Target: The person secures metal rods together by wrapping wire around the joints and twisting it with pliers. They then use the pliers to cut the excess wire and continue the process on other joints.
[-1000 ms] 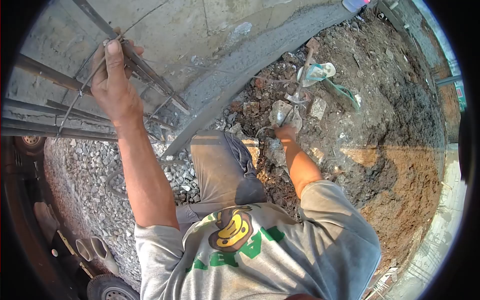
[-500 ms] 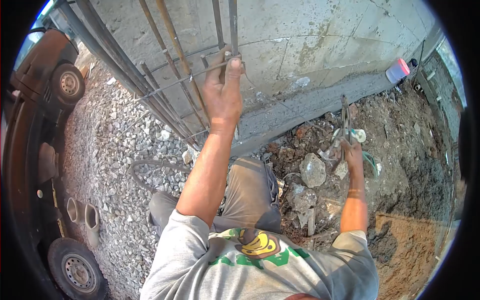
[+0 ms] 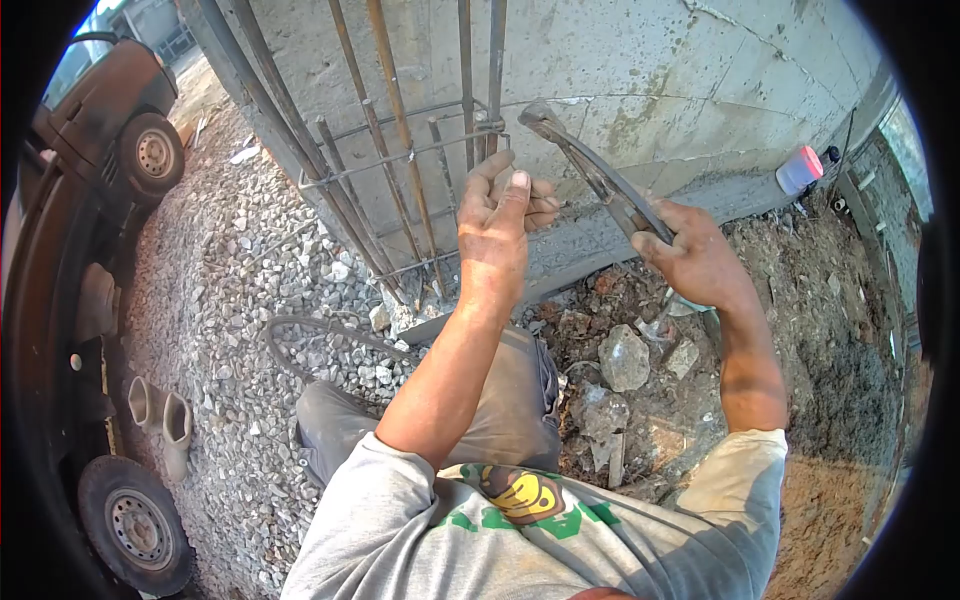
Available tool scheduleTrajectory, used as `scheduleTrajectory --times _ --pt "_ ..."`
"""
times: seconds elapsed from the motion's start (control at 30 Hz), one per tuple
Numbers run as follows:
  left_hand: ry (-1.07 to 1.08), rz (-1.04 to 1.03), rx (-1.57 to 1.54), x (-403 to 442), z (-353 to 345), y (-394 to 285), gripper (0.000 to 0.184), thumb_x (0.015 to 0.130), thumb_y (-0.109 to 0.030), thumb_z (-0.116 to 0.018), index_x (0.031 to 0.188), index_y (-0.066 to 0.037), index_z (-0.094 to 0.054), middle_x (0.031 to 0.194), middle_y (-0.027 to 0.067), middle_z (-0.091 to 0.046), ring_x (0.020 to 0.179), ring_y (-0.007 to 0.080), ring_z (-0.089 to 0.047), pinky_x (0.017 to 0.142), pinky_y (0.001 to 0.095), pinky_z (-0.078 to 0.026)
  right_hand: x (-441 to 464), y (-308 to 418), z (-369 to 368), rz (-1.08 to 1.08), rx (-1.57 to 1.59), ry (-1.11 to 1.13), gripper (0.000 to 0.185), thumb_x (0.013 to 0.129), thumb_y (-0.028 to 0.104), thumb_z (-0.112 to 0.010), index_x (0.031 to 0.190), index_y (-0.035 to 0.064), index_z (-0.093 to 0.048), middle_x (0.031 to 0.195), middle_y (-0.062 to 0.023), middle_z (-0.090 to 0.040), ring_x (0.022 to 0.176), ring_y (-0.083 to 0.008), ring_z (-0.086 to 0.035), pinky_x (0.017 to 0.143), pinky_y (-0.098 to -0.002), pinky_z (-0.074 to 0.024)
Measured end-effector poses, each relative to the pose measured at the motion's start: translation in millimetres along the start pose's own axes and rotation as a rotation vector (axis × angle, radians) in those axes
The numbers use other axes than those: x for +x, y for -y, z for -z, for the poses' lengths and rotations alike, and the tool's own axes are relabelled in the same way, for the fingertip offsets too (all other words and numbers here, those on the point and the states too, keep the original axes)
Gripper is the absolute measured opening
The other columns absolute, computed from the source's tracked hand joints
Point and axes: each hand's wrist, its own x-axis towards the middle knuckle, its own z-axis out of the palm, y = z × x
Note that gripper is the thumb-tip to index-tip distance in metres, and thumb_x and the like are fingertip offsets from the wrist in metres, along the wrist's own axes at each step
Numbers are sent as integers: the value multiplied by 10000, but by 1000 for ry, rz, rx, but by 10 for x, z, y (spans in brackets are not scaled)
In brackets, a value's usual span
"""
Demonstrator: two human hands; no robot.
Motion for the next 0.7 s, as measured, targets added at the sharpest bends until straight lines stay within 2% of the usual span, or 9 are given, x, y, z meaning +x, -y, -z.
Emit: scheduleTrajectory --times 0.03,0.07,0.2,0.27,0.5,0.6,0.67,0.7 --pt "16 -3 -5 9 18 3 399 936 -207 -538 1265 1 -451 850 53 -602 728 134 -574 677 276 -485 16 -15 -65 182 -51 -77 493 817 118 -604 1298 107 -499 959 -216 -633 889 -364 -604 847 -417 -462" --pt "18 -6 -1 7 38 1 399 936 -207 -538 1265 1 -451 850 53 -602 728 134 -574 677 276 -485 23 6 -79 151 -105 -22 536 830 102 -589 1345 168 -454 1001 -198 -633 952 -386 -580 848 -452 -459" --pt "11 -56 67 -9 100 -14 414 916 -162 -548 1287 -2 -459 807 36 -595 690 123 -554 648 269 -472 -27 -22 -186 192 -114 -75 571 837 102 -590 1371 219 -425 1077 -216 -587 1010 -398 -552 868 -462 -450" --pt "8 -73 91 2 103 -29 410 911 -147 -546 1287 -4 -468 787 31 -592 679 121 -548 639 266 -467 -22 -19 -213 134 -223 -108 612 831 73 -592 1383 258 -406 1131 -248 -516 1029 -418 -528 877 -459 -448" --pt "-25 -78 58 4 134 -8 344 886 -119 -551 1185 44 -503 741 39 -591 645 127 -546 620 264 -458 -3 -51 -383 221 -290 -190 640 820 35 -598 1384 272 -410 1085 -255 -487 972 -420 -537 848 -445 -457" --pt "-19 -68 41 10 129 -14 325 883 -124 -561 1155 44 -501 741 50 -595 644 130 -548 617 265 -459 -4 -33 -394 141 -305 -159 664 812 42 -615 1389 293 -402 1022 -235 -504 921 -404 -549 817 -437 -457" --pt "-17 -62 43 2 125 -20 320 883 -126 -564 1148 39 -497 741 57 -598 644 132 -549 616 266 -460 -9 44 -335 58 -316 -51 546 861 170 -606 1376 197 -428 968 -233 -539 907 -372 -557 787 -412 -449" --pt "-27 -39 48 -9 124 -34 344 879 -145 -579 1154 42 -493 751 64 -600 646 134 -551 620 267 -459 14 -37 -370 59 -316 -51 546 861 170 -606 1376 197 -428 968 -233 -539 907 -372 -557 787 -412 -449"
